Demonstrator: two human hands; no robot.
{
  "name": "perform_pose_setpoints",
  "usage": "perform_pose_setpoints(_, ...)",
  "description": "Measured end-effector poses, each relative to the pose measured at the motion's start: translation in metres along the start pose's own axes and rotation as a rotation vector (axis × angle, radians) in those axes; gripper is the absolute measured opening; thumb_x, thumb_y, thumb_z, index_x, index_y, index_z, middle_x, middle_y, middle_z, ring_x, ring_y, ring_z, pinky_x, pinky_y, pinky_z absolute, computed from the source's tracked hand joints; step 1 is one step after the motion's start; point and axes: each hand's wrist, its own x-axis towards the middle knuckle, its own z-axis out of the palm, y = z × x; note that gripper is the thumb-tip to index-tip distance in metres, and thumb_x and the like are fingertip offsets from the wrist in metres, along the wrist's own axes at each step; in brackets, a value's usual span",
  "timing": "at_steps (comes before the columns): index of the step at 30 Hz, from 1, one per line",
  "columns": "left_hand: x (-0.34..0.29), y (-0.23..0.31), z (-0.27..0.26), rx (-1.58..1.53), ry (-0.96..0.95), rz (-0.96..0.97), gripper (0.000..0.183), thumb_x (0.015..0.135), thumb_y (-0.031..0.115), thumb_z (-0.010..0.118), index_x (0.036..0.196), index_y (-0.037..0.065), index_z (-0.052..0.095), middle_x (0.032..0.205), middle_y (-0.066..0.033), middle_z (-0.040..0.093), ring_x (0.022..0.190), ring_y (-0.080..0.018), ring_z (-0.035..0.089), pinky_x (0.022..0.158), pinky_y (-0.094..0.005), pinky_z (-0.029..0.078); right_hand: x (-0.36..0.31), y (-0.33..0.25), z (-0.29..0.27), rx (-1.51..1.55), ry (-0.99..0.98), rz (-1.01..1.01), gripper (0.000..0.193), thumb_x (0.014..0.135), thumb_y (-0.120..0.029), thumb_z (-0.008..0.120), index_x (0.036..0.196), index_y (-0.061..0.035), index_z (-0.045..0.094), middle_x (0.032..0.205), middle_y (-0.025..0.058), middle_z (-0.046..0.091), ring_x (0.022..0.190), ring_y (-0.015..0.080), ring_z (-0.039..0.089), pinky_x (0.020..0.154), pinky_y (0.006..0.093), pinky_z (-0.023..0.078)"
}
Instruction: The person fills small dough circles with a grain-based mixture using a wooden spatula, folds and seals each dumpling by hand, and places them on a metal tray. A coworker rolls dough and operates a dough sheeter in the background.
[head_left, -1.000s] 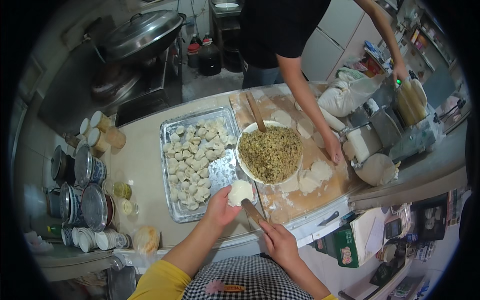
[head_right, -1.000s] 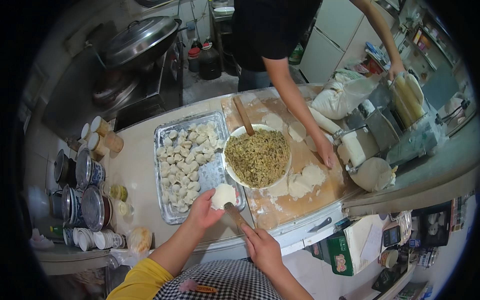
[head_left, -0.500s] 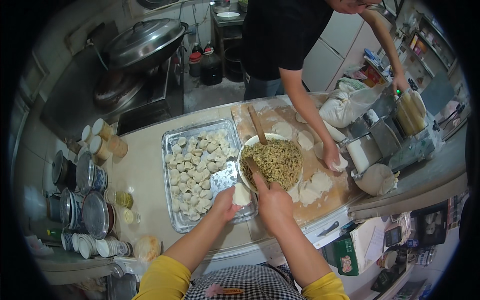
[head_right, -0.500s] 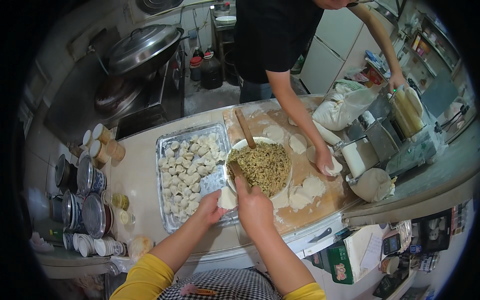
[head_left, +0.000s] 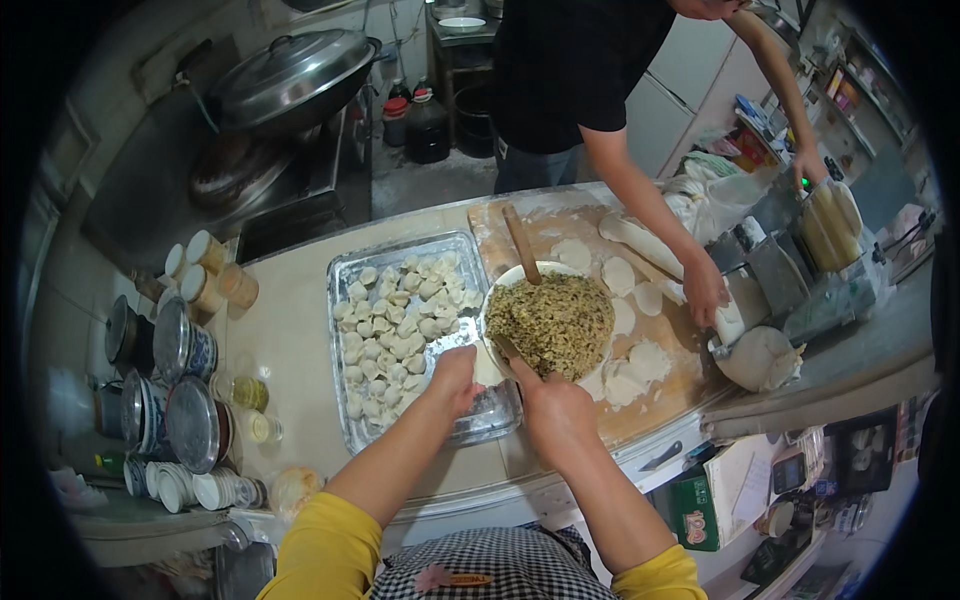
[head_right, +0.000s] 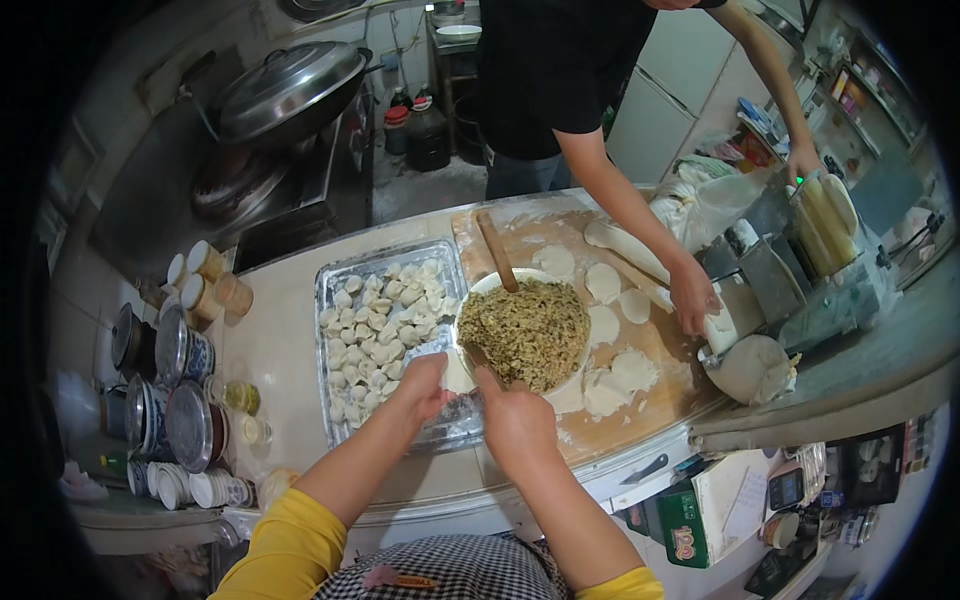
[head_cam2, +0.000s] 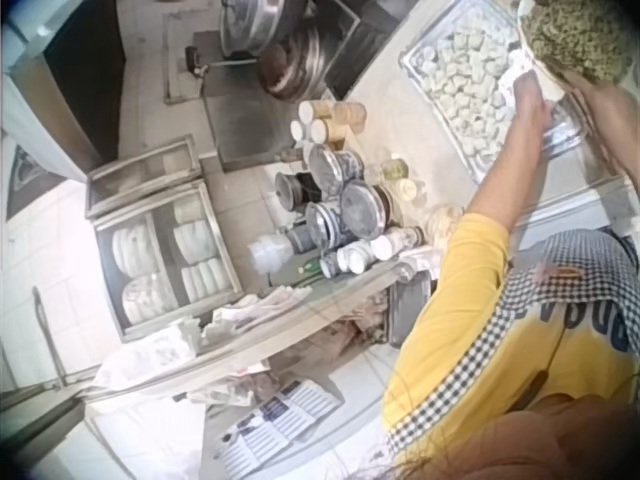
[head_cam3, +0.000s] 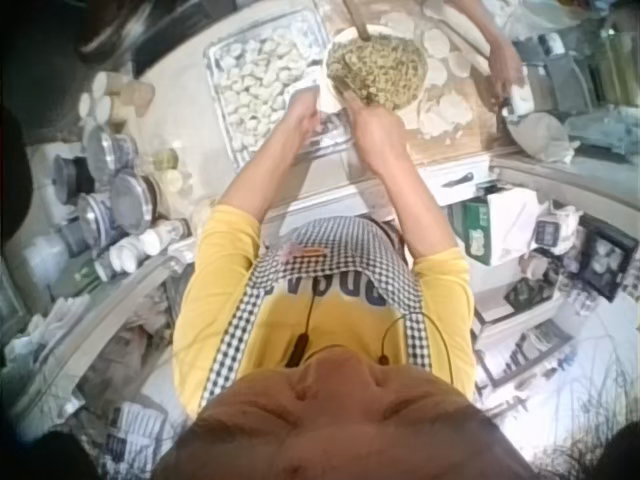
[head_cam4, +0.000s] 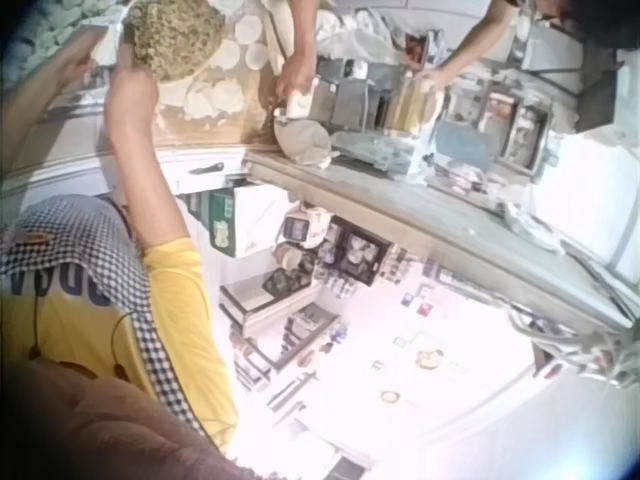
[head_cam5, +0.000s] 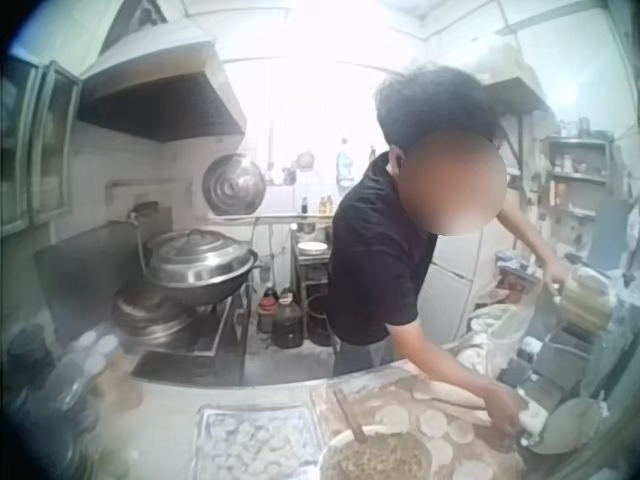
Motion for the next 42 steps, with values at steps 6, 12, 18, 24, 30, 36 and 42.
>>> perform_pose_setpoints(6, -0.003, 0.024, 0.02, 0.121, -0.023, 0.019, 0.021, 0.093, 0.012, 0.046, 0.101, -0.003, 0.06, 0.086, -0.0123, 0.064, 0.071, -0.0233, 0.066, 0.052, -0.0368, 0.055, 0.033, 0.0, 0.022, 0.063, 0.138, -0.003, 0.039, 0.086, -0.01, 0.052, 0.123, -0.0153, 0.061, 0.073, 0.0183, 0.063, 0.066, 0.0361, 0.066, 0.059, 0.0457, 0.053)
perform_pose_setpoints(12, 0.009, 0.018, 0.003, 0.181, -0.082, -0.056, 0.024, 0.093, 0.008, 0.045, 0.108, -0.006, 0.056, 0.098, -0.0166, 0.063, 0.084, -0.0273, 0.067, 0.069, -0.0388, 0.059, 0.026, 0.007, 0.026, 0.097, -0.036, 0.044, 0.037, 0.087, -0.015, 0.053, 0.123, -0.017, 0.062, 0.081, 0.0187, 0.066, 0.072, 0.0365, 0.066, 0.064, 0.0473, 0.052)
perform_pose_setpoints(18, -0.028, 0.024, 0.024, -0.191, -0.427, -0.11, 0.043, 0.104, 0.029, 0.037, 0.129, -0.004, 0.047, 0.126, -0.0196, 0.057, 0.112, -0.0311, 0.06, 0.097, -0.0451, 0.05, -0.017, 0.016, 0.045, 0.386, 0.076, 0.077, 0.039, 0.09, -0.013, 0.055, 0.128, -0.0185, 0.059, 0.083, 0.0196, 0.066, 0.075, 0.0376, 0.065, 0.067, 0.0474, 0.051)
perform_pose_setpoints(24, -0.041, 0.024, 0.027, -0.236, -0.315, -0.116, 0.058, 0.104, 0.044, 0.03, 0.137, -0.003, 0.04, 0.132, -0.019, 0.054, 0.124, -0.0323, 0.051, 0.106, -0.0469, 0.041, -0.038, 0.009, 0.056, 0.503, 0.135, 0.084, 0.041, 0.089, -0.008, 0.055, 0.128, -0.0178, 0.059, 0.09, 0.0213, 0.066, 0.079, 0.0384, 0.064, 0.071, 0.0463, 0.052)
perform_pose_setpoints(30, -0.03, 0.013, 0.019, -0.241, -0.358, -0.084, 0.058, 0.104, 0.044, 0.029, 0.137, -0.003, 0.04, 0.134, -0.0191, 0.052, 0.124, -0.0326, 0.052, 0.106, -0.0466, 0.041, -0.039, 0.014, 0.064, 0.524, 0.111, 0.105, 0.041, 0.089, -0.008, 0.054, 0.129, -0.0159, 0.057, 0.092, 0.0212, 0.066, 0.082, 0.0392, 0.064, 0.072, 0.046, 0.051)
perform_pose_setpoints(36, -0.04, 0.013, 0.023, -0.228, -0.348, -0.031, 0.057, 0.105, 0.043, 0.029, 0.137, -0.002, 0.04, 0.134, -0.0182, 0.052, 0.124, -0.0322, 0.052, 0.106, -0.047, 0.041, -0.021, 0.019, 0.056, 0.453, 0.219, 0.095, 0.043, 0.089, -0.008, 0.055, 0.131, -0.0164, 0.055, 0.092, 0.0211, 0.066, 0.081, 0.039, 0.064, 0.072, 0.0457, 0.051)
perform_pose_setpoints(42, -0.038, 0.013, 0.021, -0.25, -0.376, -0.031, 0.057, 0.105, 0.043, 0.029, 0.138, -0.001, 0.04, 0.136, -0.0178, 0.051, 0.124, -0.0316, 0.051, 0.106, -0.0489, 0.04, -0.029, 0.015, 0.055, 0.428, 0.021, 0.043, 0.044, 0.089, -0.007, 0.054, 0.133, -0.0151, 0.053, 0.092, 0.0208, 0.067, 0.079, 0.0381, 0.064, 0.072, 0.0457, 0.051)
